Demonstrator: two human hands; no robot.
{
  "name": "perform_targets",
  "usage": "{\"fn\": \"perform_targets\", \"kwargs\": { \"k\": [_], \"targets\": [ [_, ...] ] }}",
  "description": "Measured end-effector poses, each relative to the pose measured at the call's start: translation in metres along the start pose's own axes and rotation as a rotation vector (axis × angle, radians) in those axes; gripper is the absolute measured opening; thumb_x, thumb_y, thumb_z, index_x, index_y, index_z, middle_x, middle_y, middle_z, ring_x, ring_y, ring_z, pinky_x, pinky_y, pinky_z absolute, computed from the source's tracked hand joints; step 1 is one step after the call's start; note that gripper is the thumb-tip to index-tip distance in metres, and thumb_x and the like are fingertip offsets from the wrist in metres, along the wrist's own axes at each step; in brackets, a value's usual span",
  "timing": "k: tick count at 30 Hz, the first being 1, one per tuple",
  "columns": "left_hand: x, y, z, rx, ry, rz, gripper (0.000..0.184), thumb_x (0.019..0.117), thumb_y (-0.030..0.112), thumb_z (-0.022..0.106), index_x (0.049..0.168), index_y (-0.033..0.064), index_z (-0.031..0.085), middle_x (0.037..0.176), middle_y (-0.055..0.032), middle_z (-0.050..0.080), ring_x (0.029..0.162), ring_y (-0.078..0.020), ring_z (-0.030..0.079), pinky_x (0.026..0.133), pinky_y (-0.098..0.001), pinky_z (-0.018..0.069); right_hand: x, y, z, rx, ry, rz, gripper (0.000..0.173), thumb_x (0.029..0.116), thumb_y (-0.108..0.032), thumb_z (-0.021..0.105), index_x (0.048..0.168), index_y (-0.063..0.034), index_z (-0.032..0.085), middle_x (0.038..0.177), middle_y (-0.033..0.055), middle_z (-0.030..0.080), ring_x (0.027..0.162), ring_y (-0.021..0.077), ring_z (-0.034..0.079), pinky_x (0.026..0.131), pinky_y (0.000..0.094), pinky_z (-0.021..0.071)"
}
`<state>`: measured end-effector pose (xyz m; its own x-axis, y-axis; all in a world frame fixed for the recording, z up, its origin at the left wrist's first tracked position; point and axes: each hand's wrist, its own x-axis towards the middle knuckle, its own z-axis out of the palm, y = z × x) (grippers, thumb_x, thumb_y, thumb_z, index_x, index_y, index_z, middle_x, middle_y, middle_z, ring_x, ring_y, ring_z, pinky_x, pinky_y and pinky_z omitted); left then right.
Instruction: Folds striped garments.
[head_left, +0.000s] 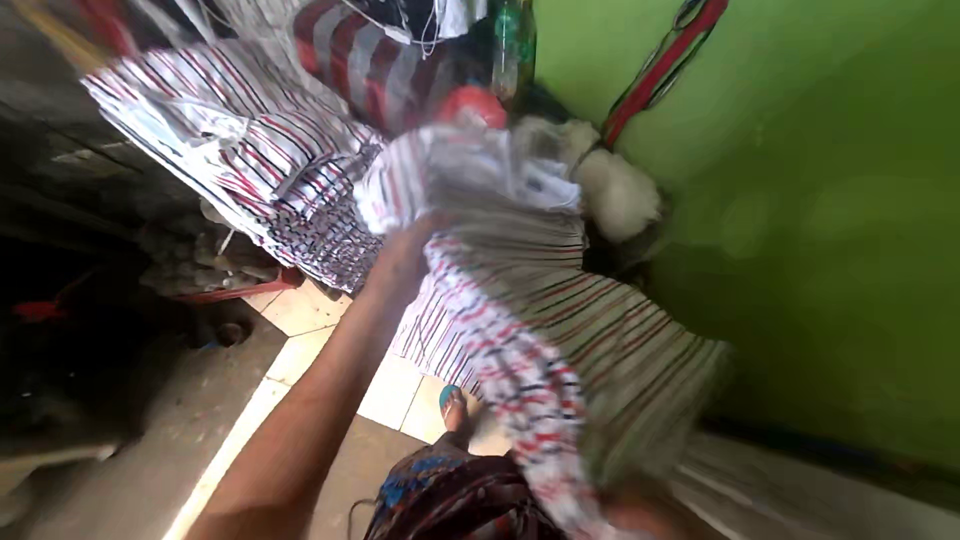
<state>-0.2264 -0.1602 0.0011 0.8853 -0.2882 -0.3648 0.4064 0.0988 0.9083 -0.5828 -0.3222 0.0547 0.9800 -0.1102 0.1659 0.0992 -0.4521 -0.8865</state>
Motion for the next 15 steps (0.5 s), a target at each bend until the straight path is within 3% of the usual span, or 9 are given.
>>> {"fn": "perform_targets", "kwargs": {
  "k": [2, 4, 5, 7, 8, 10, 12, 14, 15],
  "targets": [
    [0.025, -0.063, -0.041, 0.087, 0.124, -0.203, 0.033, 0.1019, 0.029, 0.06, 0.123, 0.004, 0.06, 0.098, -0.0051, 0.066, 0.081, -0.012, 0.062, 0.072, -0.033, 0.0545, 0.03, 0.025, 0.045, -0.029, -0.211, 0.13, 0.027, 0.092, -0.002, 0.058, 0.115, 0.0077, 0.068, 0.11, 0.0233, 0.071, 0.104, 0.0293, 0.07, 0.094, 0.0412, 0.0558],
    [0.038, -0.127, -0.074, 0.161, 0.223, -0.337, 0.024, 0.1043, 0.029, 0.057, 0.107, 0.0057, 0.06, 0.078, -0.0002, 0.057, 0.061, -0.0065, 0.053, 0.057, -0.0235, 0.0482, 0.042, 0.075, 0.092, -0.028, -0.323, 0.329, 0.035, 0.0924, 0.003, 0.06, 0.127, 0.0097, 0.064, 0.123, 0.027, 0.068, 0.115, 0.0363, 0.067, 0.103, 0.0494, 0.0521],
    [0.032, -0.15, -0.088, 0.205, 0.23, -0.375, 0.025, 0.1061, 0.028, 0.054, 0.114, 0.0045, 0.058, 0.086, -0.0026, 0.059, 0.07, -0.0086, 0.056, 0.065, -0.0253, 0.0505, 0.046, 0.099, 0.113, -0.021, -0.364, 0.417, 0.038, 0.0955, 0.001, 0.058, 0.133, 0.0089, 0.061, 0.129, 0.0279, 0.065, 0.121, 0.0383, 0.064, 0.107, 0.0519, 0.0482],
    [-0.004, -0.175, -0.102, 0.348, 0.226, -0.453, 0.053, 0.1061, 0.032, 0.055, 0.146, -0.0014, 0.045, 0.136, -0.0215, 0.057, 0.121, -0.0299, 0.056, 0.1, -0.0481, 0.0467, 0.054, 0.121, 0.137, -0.008, -0.457, 0.502, 0.042, 0.0977, 0.0, 0.056, 0.139, 0.0069, 0.056, 0.135, 0.0281, 0.061, 0.127, 0.0401, 0.06, 0.11, 0.0543, 0.0444],
    [-0.028, -0.181, -0.105, 0.379, 0.221, -0.493, 0.066, 0.1061, 0.035, 0.055, 0.155, -0.0019, 0.031, 0.151, -0.028, 0.044, 0.135, -0.0401, 0.046, 0.107, -0.0579, 0.0398, 0.058, 0.121, 0.142, 0.001, -0.496, 0.487, 0.044, 0.0966, 0.002, 0.055, 0.14, 0.0064, 0.055, 0.138, 0.0282, 0.059, 0.13, 0.0404, 0.057, 0.112, 0.0541, 0.0429],
    [-0.083, -0.18, -0.098, 0.33, 0.225, -0.62, 0.073, 0.1065, 0.044, 0.049, 0.159, 0.0006, 0.023, 0.155, -0.0301, 0.037, 0.136, -0.0447, 0.045, 0.104, -0.0624, 0.0408, 0.061, 0.113, 0.147, -0.006, -0.538, 0.418, 0.044, 0.0936, 0.005, 0.056, 0.138, 0.006, 0.058, 0.138, 0.0281, 0.059, 0.132, 0.041, 0.056, 0.113, 0.0537, 0.0417],
    [-0.13, -0.172, -0.078, 0.14, 0.114, -0.811, 0.069, 0.1082, 0.053, 0.033, 0.153, 0.0006, 0.033, 0.139, -0.027, 0.053, 0.114, -0.0377, 0.06, 0.089, -0.0554, 0.0517, 0.061, 0.108, 0.151, -0.043, -0.526, 0.352, 0.044, 0.0896, 0.007, 0.06, 0.133, 0.0052, 0.062, 0.136, 0.0297, 0.06, 0.128, 0.0433, 0.058, 0.109, 0.0547, 0.045],
    [-0.157, -0.168, -0.053, -0.054, -0.01, -0.932, 0.069, 0.1072, 0.059, 0.02, 0.125, 0.0019, 0.054, 0.1, -0.0153, 0.07, 0.084, -0.0254, 0.07, 0.072, -0.044, 0.0593, 0.055, 0.107, 0.162, -0.072, -0.46, 0.252, 0.039, 0.0846, 0.007, 0.068, 0.124, 0.0059, 0.067, 0.125, 0.0313, 0.062, 0.115, 0.045, 0.063, 0.098, 0.056, 0.0526],
    [-0.163, -0.169, -0.043, -0.141, -0.079, -0.927, 0.064, 0.1081, 0.056, 0.019, 0.115, 0.006, 0.058, 0.09, -0.0095, 0.072, 0.079, -0.0199, 0.071, 0.069, -0.039, 0.0605, 0.05, 0.105, 0.167, -0.093, -0.43, 0.196, 0.037, 0.0844, 0.006, 0.07, 0.121, 0.006, 0.068, 0.121, 0.0313, 0.063, 0.11, 0.0448, 0.065, 0.095, 0.0556, 0.0542]
  ]
}}
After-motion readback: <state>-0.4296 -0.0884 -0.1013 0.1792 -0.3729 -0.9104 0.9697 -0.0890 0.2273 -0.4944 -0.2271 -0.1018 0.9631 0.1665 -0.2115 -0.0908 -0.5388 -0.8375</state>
